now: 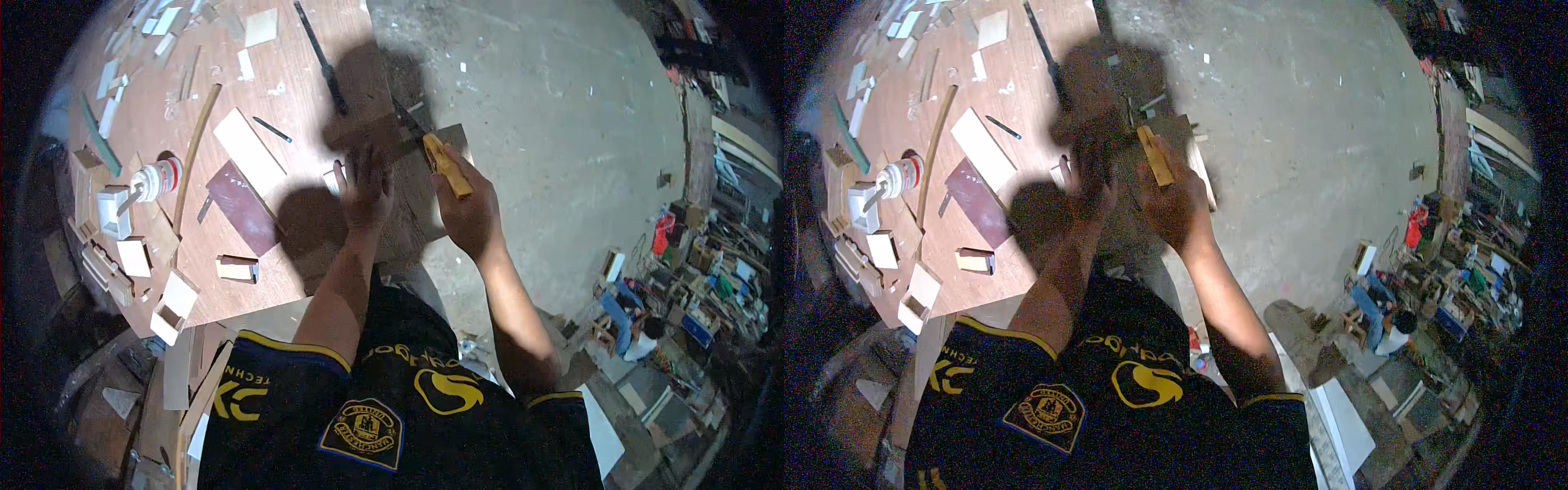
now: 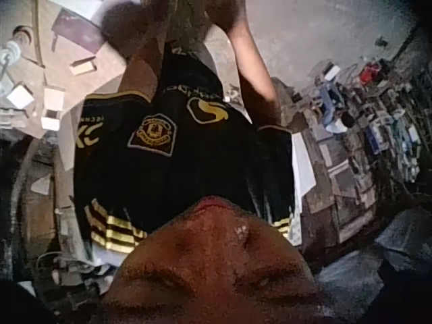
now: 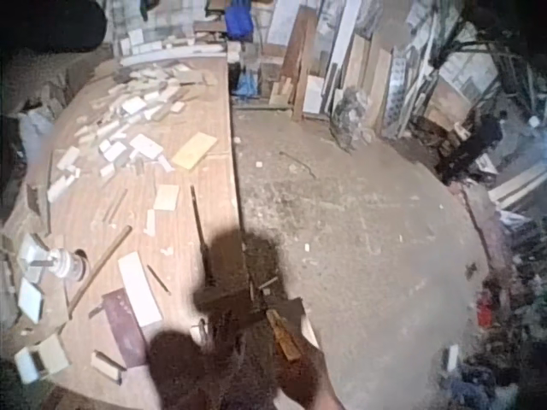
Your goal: The person is sawing a piece of wood into two pieces and then sanding the edges of the wood.
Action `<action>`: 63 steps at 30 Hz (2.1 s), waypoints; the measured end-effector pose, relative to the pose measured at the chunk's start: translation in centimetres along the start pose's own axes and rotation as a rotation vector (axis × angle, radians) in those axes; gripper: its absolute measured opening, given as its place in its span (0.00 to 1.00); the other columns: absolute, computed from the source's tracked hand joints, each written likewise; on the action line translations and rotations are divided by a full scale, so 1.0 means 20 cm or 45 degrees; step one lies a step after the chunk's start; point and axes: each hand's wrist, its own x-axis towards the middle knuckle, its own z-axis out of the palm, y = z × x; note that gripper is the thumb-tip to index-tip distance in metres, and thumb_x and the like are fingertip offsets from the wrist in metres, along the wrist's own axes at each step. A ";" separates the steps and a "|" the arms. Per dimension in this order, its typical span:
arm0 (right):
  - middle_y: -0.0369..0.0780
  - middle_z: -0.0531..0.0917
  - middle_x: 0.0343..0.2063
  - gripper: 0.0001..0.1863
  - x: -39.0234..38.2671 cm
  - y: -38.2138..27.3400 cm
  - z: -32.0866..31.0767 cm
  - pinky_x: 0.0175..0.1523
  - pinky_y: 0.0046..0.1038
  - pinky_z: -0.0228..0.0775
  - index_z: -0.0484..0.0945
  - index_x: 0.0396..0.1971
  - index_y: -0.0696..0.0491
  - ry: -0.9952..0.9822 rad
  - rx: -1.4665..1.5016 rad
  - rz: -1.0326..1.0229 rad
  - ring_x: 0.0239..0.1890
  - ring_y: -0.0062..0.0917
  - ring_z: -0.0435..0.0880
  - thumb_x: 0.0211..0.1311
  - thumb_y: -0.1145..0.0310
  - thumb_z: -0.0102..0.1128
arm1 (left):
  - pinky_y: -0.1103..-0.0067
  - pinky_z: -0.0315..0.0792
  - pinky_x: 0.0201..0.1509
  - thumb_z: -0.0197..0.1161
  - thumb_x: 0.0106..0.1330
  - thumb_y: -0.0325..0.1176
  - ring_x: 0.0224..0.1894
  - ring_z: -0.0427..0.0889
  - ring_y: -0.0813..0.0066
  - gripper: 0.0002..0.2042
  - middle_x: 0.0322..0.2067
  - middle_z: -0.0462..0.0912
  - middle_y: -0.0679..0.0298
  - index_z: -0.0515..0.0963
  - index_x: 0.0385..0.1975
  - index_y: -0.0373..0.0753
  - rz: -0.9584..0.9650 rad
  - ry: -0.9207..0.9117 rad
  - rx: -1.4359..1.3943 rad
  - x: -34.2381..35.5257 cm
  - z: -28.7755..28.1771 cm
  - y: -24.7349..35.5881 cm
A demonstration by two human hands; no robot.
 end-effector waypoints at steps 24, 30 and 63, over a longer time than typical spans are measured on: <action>0.58 0.76 0.55 0.26 -0.30 -0.18 -0.27 0.57 0.37 0.75 0.66 0.63 0.62 -0.199 0.020 0.013 0.56 0.47 0.80 0.66 0.76 0.58 | 0.46 0.40 0.74 0.55 0.66 0.51 0.72 0.60 0.54 0.24 0.65 0.70 0.68 0.73 0.62 0.57 -0.172 0.346 0.487 0.06 0.12 0.09; 0.56 0.77 0.55 0.28 -0.19 -0.12 -0.10 0.52 0.35 0.79 0.64 0.65 0.60 -0.141 0.065 0.189 0.53 0.43 0.83 0.65 0.76 0.58 | 0.48 0.40 0.74 0.53 0.69 0.51 0.72 0.59 0.55 0.22 0.66 0.69 0.68 0.74 0.61 0.58 -0.163 0.332 0.478 0.08 0.15 0.08; 0.54 0.77 0.57 0.28 -0.23 -0.16 -0.08 0.65 0.33 0.67 0.64 0.66 0.59 -0.092 0.142 0.316 0.62 0.34 0.75 0.67 0.76 0.56 | 0.43 0.43 0.72 0.52 0.69 0.49 0.73 0.55 0.50 0.24 0.67 0.66 0.63 0.70 0.64 0.56 -0.212 0.167 0.384 0.08 0.07 0.15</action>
